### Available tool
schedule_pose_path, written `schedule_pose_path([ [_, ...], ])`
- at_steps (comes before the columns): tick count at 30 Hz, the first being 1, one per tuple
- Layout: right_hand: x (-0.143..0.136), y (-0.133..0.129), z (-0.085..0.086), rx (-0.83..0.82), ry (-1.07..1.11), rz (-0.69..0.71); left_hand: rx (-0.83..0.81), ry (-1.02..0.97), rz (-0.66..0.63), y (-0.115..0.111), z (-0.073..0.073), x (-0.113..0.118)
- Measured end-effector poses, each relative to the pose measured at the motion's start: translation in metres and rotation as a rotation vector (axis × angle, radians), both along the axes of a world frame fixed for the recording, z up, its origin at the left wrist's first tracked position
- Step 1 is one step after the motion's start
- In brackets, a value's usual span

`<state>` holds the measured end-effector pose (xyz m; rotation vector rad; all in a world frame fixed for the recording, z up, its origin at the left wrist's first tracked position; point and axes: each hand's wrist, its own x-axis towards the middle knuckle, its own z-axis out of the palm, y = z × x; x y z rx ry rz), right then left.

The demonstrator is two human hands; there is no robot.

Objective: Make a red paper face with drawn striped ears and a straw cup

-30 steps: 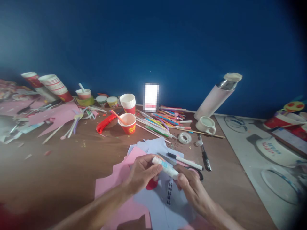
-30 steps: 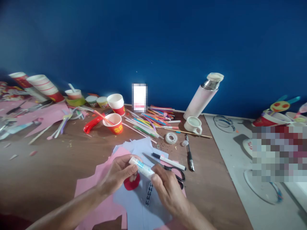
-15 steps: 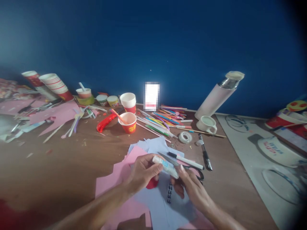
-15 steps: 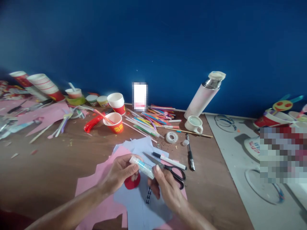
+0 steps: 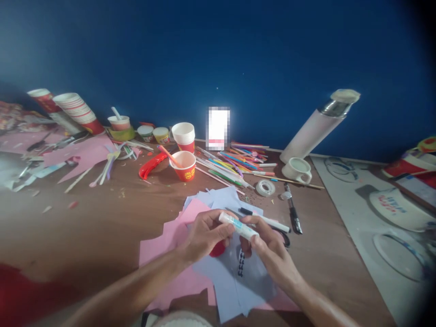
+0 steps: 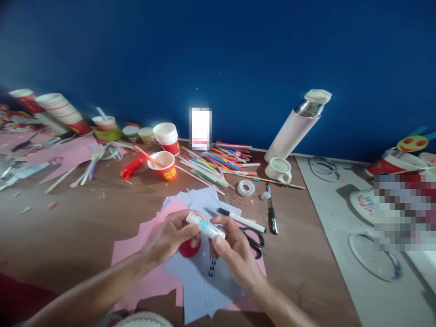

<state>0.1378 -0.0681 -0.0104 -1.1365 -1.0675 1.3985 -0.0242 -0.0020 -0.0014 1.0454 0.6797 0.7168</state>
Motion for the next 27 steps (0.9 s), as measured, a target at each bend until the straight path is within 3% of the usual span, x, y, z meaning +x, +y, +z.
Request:
schedule_pose_path([
  [4, 0.0, 0.001, 0.0, 0.003, 0.069, -0.067, -0.018, -0.044, -0.065, -0.002, 0.0, 0.003],
  [7, 0.006, 0.002, -0.002, -0.013, 0.102, -0.196, -0.08, -0.064, -0.139, 0.003, 0.004, -0.001],
  [10, 0.015, 0.003, 0.0, -0.018, 0.092, -0.302, -0.037, 0.066, -0.174, 0.009, 0.014, -0.014],
  [12, 0.019, 0.003, 0.003, -0.009, 0.059, -0.297, 0.163, 0.292, -0.158, 0.008, 0.021, -0.025],
  [14, 0.022, 0.003, 0.004, 0.032, -0.037, -0.249, 0.488, 0.529, -0.164, 0.001, 0.024, -0.036],
  [16, 0.023, 0.002, 0.002, 0.094, -0.192, -0.181, 0.826, 0.644, -0.196, -0.01, 0.021, -0.046],
  [18, 0.023, 0.002, 0.0, 0.152, -0.389, -0.107, 1.033, 0.725, -0.203, -0.02, 0.013, -0.054],
  [22, 0.019, 0.007, 0.004, 0.203, -0.767, 0.047, 1.203, 0.866, -0.286, -0.032, -0.003, -0.061],
  [27, 0.012, 0.014, 0.012, 0.265, -0.947, 0.165, 1.268, 0.95, -0.328, -0.035, -0.01, -0.061],
])
